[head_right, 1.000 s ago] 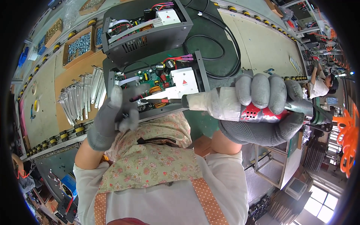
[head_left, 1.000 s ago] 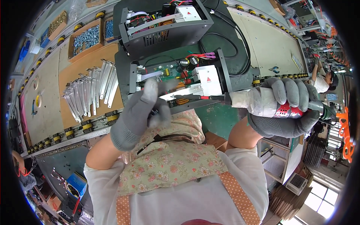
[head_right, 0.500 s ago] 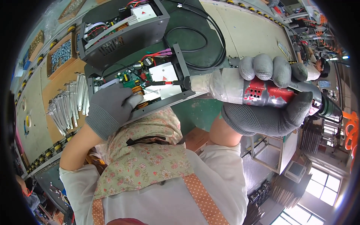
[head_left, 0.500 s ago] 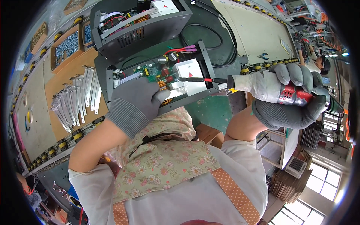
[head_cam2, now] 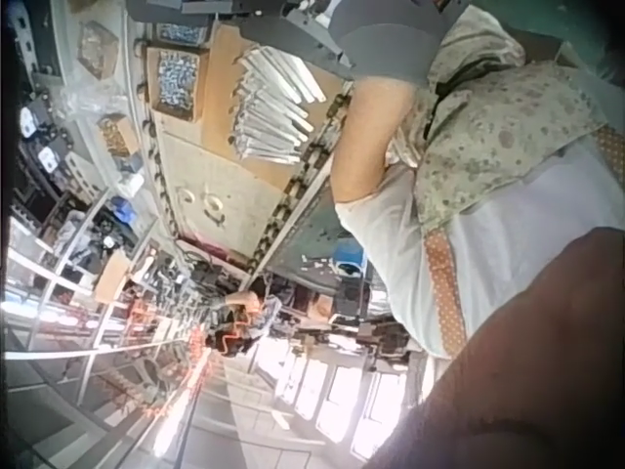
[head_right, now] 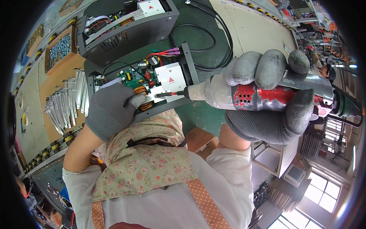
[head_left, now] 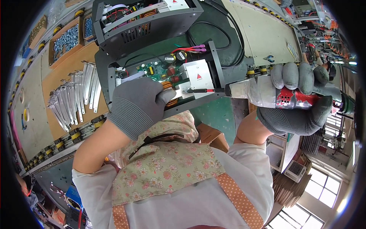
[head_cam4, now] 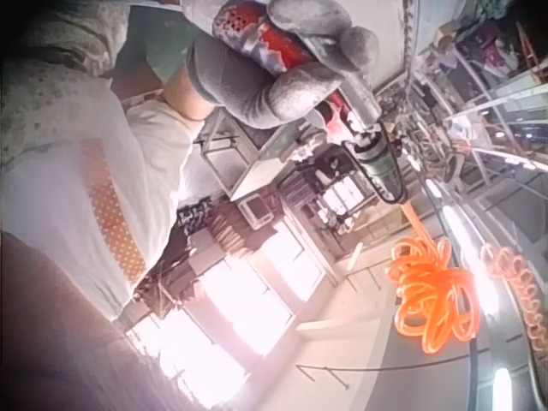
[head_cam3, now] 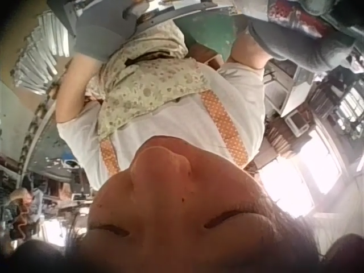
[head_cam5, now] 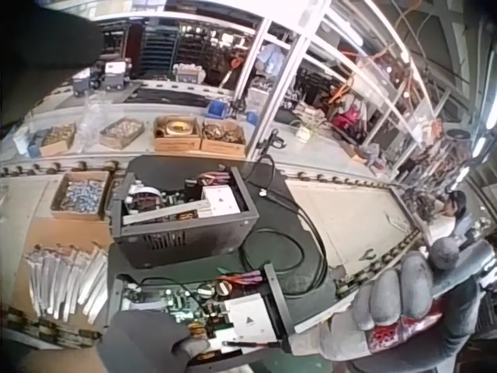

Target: The recorder is assembling the internal components of a large power inverter or similar electronic unit on a production line.

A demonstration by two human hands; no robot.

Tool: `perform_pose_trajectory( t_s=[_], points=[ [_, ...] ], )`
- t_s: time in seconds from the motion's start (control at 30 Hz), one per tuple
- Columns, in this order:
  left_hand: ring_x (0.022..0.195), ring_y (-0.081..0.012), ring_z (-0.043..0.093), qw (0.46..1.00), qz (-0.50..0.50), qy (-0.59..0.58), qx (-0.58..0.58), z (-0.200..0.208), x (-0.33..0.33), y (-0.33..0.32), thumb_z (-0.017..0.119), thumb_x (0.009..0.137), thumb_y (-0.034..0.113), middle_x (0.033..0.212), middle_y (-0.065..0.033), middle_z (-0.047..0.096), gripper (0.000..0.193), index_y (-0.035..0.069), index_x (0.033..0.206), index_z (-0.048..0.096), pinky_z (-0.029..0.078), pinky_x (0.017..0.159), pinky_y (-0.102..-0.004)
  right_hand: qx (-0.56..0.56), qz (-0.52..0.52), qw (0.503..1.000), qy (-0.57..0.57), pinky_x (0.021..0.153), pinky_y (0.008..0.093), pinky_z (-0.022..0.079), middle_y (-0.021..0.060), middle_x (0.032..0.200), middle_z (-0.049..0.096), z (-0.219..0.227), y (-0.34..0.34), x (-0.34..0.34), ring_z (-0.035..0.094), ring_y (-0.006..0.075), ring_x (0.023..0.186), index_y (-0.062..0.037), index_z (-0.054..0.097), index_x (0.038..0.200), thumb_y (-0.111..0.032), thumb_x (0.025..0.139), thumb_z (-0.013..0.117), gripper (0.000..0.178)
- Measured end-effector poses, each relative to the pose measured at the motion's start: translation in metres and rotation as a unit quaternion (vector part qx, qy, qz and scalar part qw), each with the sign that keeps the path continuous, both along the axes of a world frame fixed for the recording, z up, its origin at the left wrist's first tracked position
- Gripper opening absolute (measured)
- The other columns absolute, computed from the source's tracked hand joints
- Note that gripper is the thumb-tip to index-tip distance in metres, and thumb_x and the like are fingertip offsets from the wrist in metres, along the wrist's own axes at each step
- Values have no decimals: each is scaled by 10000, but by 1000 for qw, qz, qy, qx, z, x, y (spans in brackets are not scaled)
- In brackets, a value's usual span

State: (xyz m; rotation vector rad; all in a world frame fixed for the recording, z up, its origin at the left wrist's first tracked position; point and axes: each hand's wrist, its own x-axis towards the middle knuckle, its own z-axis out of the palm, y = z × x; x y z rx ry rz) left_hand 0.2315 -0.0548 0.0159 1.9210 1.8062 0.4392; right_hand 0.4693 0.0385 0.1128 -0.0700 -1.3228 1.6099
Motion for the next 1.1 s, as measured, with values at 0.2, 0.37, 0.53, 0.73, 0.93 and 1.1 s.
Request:
perform_pose_trajectory(
  t_s=[0.2,0.37,0.53,0.73,0.93,1.1],
  points=[
    [638,-317,600,1000,-2,2,8,-2,-1,-1,657,874,346,659,-139,592,358,40,689,661,466,595,-412,64,66,994,-51,698,367,336,23,850,487,3,2,-9,403,190,757,-72,511,1280,-337,923,525,445],
    [701,-287,658,999,-15,29,-39,6,-1,2,577,908,343,702,-136,641,349,69,737,708,516,638,-415,139,125,977,-104,648,342,360,21,805,507,7,11,-17,444,191,707,-92,513,1303,-376,931,528,469],
    [671,-310,616,999,5,-2,-34,7,1,2,639,870,404,649,-144,605,387,62,704,714,476,615,-422,213,192,945,-156,579,345,390,45,820,506,21,9,-42,472,221,677,-157,496,1351,-352,955,511,442],
    [684,-314,623,994,-10,-7,-108,5,-2,7,655,835,413,666,-147,624,364,78,720,736,481,620,-428,175,122,972,-100,600,368,465,75,884,503,21,-22,-67,506,250,719,-150,493,1328,-330,946,530,424],
    [669,-302,629,993,-10,11,-120,5,-1,12,657,817,367,647,-143,630,314,87,705,744,496,620,-415,173,112,973,-105,604,354,469,65,874,520,14,-19,-73,515,228,717,-136,511,1287,-301,917,563,408],
    [655,-301,640,990,-20,15,-141,10,-3,14,642,840,351,655,-146,644,308,91,707,742,510,628,-409,166,104,975,-104,608,343,473,57,866,534,12,-17,-77,522,209,716,-125,526,1253,-276,892,590,397]
  ],
)
